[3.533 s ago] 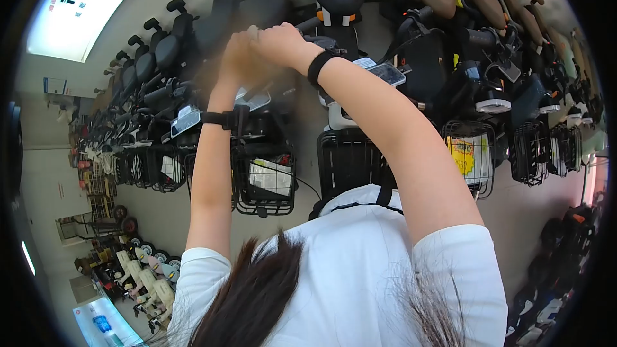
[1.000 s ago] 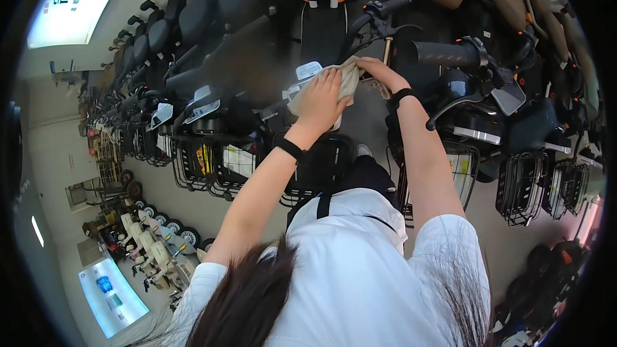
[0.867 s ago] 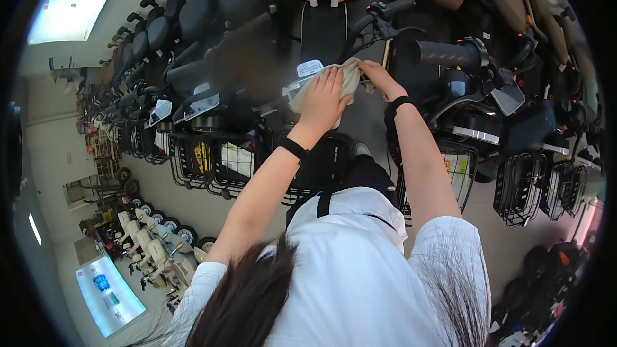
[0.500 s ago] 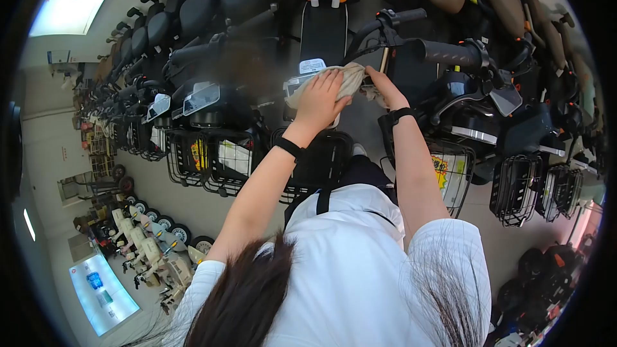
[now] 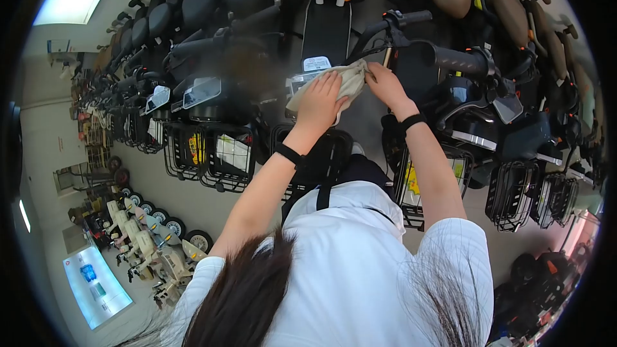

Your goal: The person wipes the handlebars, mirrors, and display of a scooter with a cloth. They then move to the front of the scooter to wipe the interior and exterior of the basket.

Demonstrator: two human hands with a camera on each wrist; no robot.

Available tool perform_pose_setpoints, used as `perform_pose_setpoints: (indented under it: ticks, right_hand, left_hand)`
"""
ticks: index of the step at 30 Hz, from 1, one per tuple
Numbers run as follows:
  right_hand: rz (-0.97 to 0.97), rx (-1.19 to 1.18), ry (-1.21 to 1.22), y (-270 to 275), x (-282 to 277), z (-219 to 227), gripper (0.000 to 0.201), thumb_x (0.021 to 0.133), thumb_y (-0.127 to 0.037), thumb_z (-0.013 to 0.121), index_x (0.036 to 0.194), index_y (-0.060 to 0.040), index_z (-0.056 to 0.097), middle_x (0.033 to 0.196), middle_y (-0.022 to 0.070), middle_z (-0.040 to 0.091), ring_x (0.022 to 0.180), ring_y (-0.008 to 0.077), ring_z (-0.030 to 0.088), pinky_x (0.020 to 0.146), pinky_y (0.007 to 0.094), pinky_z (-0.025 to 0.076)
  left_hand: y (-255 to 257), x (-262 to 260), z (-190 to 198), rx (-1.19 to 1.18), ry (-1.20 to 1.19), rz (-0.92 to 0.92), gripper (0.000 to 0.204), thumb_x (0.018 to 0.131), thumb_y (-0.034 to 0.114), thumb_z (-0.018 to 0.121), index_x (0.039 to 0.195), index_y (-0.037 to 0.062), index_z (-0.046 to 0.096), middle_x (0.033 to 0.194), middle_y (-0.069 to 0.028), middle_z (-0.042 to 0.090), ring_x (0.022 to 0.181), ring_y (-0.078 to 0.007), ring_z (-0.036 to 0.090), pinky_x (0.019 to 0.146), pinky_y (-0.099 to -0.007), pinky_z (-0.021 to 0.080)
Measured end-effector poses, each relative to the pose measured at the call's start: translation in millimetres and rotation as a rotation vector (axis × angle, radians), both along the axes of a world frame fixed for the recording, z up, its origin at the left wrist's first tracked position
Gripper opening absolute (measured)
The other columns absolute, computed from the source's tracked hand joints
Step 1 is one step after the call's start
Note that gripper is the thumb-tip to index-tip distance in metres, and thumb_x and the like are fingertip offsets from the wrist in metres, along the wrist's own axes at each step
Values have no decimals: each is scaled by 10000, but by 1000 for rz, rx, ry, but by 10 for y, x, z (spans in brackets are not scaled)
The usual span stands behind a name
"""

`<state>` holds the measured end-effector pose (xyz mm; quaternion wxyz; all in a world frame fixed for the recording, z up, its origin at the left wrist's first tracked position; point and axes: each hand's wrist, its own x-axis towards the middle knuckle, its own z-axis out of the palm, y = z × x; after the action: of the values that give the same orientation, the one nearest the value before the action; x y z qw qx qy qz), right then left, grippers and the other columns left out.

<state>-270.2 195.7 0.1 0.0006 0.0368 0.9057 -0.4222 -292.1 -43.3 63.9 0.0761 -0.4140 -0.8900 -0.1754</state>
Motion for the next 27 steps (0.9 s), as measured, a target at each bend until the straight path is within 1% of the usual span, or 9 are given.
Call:
perform_pose_setpoints:
  ticks: [2,6,10,11,14,15,19,26,27]
  right_hand:
    - [-44,133,267,-101,170,-153,361,972,-153,622,1300,-2,627,1350,211,643,1283,411,590,1055,466,491]
    - [-64,64,278,-351,441,97,345,947,-69,628,1285,-4,624,1378,191,633,1380,385,530,1084,451,472]
    - [-201,-82,246,-570,514,141,332,938,-16,616,1269,7,622,1240,192,651,1204,386,616,995,448,493]
    - [-263,-207,203,-633,525,149,313,930,-18,634,1242,5,633,1177,185,636,1088,389,629,956,451,496]
    - [-264,-223,168,-768,550,638,303,919,-23,656,1221,-2,641,1186,158,631,1097,381,620,956,436,495]
    - [-205,-41,307,-781,541,679,317,897,-42,691,1210,-23,653,1207,126,628,1118,358,606,970,437,486]
    - [-74,141,418,-1035,400,720,344,865,-78,718,1201,-48,657,1243,91,640,1178,330,595,1000,463,476]
    - [66,58,489,-1425,111,731,372,873,-25,671,1243,-5,639,1279,133,634,1197,358,593,1019,455,488]
    - [91,51,520,-1487,82,750,377,840,-39,681,1212,1,643,1250,113,643,1186,324,600,1004,456,485]
  left_hand:
    - [-101,30,35,8,-15,13,513,961,257,689,1381,-18,582,1423,-172,618,1362,-322,555,1157,-449,418]
    - [-321,70,138,34,-37,31,472,926,169,700,1355,-2,602,1432,-150,619,1367,-318,550,1163,-449,419]
    - [-414,25,179,21,-22,35,430,932,116,641,1348,10,614,1408,-147,636,1344,-300,574,1156,-439,434]
    - [-426,16,185,49,-59,58,430,916,85,643,1341,22,621,1418,-147,631,1349,-311,569,1147,-443,438]
    - [-559,-23,242,113,-134,142,429,906,31,616,1334,42,634,1428,-145,628,1346,-329,570,1131,-445,451]
    - [-635,-30,263,148,-173,202,428,913,8,587,1335,52,640,1428,-143,631,1338,-337,576,1123,-443,459]
    - [-914,-150,298,163,-133,179,444,910,-49,534,1338,25,626,1414,-136,639,1334,-340,584,1134,-452,475]
    - [-1063,-83,172,157,-145,276,431,912,-30,562,1336,17,623,1404,-154,639,1312,-339,602,1133,-447,483]
    - [-1126,-48,180,152,-109,290,422,907,-30,568,1323,9,626,1400,-154,641,1308,-338,604,1133,-446,483]
